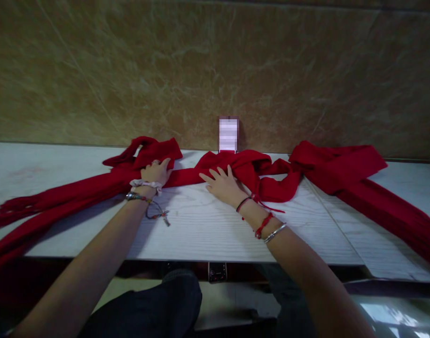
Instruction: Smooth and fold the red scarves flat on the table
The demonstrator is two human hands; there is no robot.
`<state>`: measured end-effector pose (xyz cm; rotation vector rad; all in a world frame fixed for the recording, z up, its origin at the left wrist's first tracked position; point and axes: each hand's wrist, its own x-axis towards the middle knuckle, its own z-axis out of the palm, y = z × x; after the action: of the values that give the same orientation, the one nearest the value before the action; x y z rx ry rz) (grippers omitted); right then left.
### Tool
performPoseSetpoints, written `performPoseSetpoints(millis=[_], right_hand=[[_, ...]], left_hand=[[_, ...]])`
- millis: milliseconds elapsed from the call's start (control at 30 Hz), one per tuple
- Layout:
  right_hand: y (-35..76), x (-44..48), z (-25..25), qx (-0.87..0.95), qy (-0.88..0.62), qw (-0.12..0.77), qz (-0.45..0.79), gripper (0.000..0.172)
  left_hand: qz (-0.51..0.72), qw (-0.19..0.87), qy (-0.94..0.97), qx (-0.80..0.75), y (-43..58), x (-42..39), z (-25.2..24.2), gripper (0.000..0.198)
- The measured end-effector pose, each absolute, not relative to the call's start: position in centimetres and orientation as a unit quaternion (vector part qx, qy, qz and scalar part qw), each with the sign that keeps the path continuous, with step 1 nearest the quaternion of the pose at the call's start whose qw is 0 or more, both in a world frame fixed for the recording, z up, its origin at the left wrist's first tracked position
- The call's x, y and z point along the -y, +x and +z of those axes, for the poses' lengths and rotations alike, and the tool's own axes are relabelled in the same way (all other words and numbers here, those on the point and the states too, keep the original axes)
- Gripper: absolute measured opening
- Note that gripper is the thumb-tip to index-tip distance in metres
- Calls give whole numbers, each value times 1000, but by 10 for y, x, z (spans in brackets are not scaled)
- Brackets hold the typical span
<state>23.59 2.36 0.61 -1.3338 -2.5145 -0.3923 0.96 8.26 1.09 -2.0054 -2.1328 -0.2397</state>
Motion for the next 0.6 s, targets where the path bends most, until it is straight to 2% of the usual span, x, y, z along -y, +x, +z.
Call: performPoseSetpoints(millis=[133, 233, 333, 467, 533, 600], right_hand=[[237, -31, 6, 864, -476, 55, -152, 36], [250, -33, 16, 858, -473, 65, -191, 33], [285, -33, 30, 796, -530, 186, -227, 29], [368, -28, 45, 570, -667, 399, -265, 33], [400, -26, 46, 503, -690, 445, -271, 37], [410, -26, 42, 547, -669, 446, -233, 35]], left_hand=[[-109, 114, -679, 717, 8, -85, 6, 41], [-171, 136, -677, 703, 6, -85, 7, 39], [-230, 145, -652, 708, -4, -87, 8, 39], [-247, 109, -623, 734, -19, -93, 6, 43], [-249, 90, -615, 742, -21, -95, 4, 47], [-260, 88, -613, 741, -19, -93, 5, 51]])
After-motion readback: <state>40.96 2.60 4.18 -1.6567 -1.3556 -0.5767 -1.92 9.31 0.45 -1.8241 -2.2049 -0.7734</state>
